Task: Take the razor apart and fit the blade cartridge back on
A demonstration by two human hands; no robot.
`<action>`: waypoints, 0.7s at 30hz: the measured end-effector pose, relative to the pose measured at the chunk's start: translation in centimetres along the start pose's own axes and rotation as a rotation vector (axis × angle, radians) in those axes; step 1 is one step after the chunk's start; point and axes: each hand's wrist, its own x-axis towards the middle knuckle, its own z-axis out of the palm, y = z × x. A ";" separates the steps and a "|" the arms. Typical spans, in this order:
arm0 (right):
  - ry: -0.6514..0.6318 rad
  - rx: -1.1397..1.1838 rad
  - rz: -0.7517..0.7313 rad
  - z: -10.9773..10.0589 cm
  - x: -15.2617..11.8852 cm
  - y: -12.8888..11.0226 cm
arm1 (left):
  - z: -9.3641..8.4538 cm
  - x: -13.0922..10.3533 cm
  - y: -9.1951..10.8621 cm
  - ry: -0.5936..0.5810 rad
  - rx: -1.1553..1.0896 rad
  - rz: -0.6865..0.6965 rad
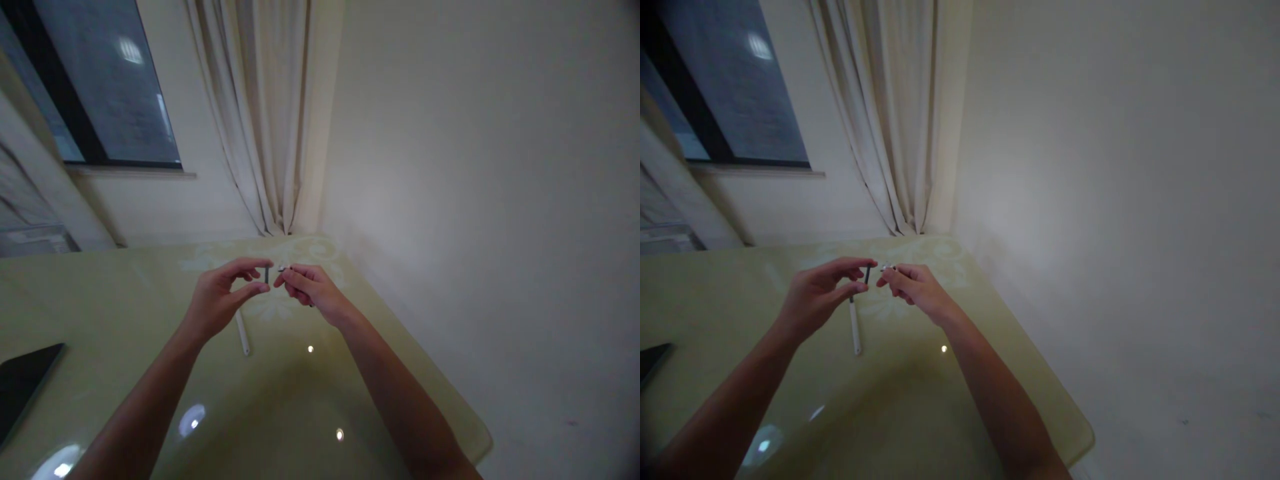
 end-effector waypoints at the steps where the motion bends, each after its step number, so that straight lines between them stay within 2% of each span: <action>1: 0.003 0.000 0.001 0.3 0.0 0.0 | 0.2 -0.2 0.0 0.010 0.014 0.027; 9: 0.024 0.142 0.000 1.6 0.1 0.8 | 1.0 -0.8 0.4 0.008 0.067 0.126; 15: 0.107 0.203 -0.031 1.5 0.2 0.9 | 1.3 -1.0 1.6 0.024 0.164 0.212; 21: 0.126 0.202 -0.065 1.2 0.2 0.9 | 1.2 -1.0 2.0 0.004 0.194 0.275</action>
